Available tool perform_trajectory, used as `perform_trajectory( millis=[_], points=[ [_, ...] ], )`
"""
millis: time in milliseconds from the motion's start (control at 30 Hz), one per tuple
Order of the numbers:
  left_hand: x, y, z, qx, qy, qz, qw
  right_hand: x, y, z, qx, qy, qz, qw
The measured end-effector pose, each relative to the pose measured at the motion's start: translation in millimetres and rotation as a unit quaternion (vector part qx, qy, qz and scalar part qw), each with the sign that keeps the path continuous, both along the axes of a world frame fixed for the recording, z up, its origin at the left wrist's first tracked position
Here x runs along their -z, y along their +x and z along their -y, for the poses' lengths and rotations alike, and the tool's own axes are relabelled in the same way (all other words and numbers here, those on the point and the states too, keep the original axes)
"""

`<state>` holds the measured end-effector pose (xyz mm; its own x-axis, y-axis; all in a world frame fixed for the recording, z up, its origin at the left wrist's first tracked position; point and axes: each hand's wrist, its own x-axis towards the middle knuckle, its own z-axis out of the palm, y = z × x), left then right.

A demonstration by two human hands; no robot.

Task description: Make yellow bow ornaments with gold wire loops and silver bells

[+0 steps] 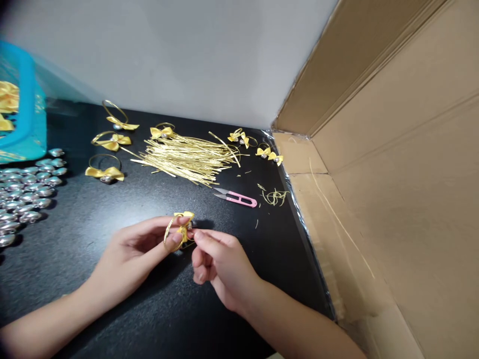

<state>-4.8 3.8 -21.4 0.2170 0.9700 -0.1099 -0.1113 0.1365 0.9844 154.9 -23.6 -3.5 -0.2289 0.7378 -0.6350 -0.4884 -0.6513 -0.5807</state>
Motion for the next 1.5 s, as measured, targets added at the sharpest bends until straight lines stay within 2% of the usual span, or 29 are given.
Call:
perform_trajectory(
  millis=[100, 200, 367, 567, 900, 1033, 1233, 1400, 1500],
  points=[
    [0.5, 0, 0, 0.013, 0.013, 0.001, 1.000, -2.3, -1, -1, 0.017, -0.035, -0.053, 0.998],
    [1.0, -1, 1, 0.028, 0.021, -0.002, 0.999, -5.0, -2, -1, 0.043, -0.058, -0.061, 0.996],
    [2.6, -1, 1, 0.030, 0.027, -0.015, 0.999, -5.2, -3, 0, 0.049, -0.056, -0.027, 0.997],
    [1.1, -2, 1, 0.026, 0.016, -0.017, 0.999, -4.3, -4, 2, -0.001, -0.030, 0.019, 0.999],
    [-1.6, -1, 2, 0.031, 0.015, -0.028, 0.999, -2.1, -5, 4, 0.045, -0.047, 0.041, 0.997],
    [-1.4, -2, 1, 0.040, 0.013, -0.037, 0.998, -2.0, -3, 5, 0.072, -0.013, 0.049, 0.996],
    [-1.0, -4, 2, 0.051, 0.016, -0.056, 0.997, 2.9, 2, -1, 0.116, 0.070, 0.116, 0.984],
    [0.2, -3, 1, 0.071, 0.023, -0.073, 0.995, 6.7, 5, -5, 0.097, 0.132, 0.205, 0.965],
    [-0.1, -4, 1, 0.083, 0.033, -0.078, 0.993, 5.3, 6, -7, 0.076, 0.142, 0.228, 0.960]
  ],
)
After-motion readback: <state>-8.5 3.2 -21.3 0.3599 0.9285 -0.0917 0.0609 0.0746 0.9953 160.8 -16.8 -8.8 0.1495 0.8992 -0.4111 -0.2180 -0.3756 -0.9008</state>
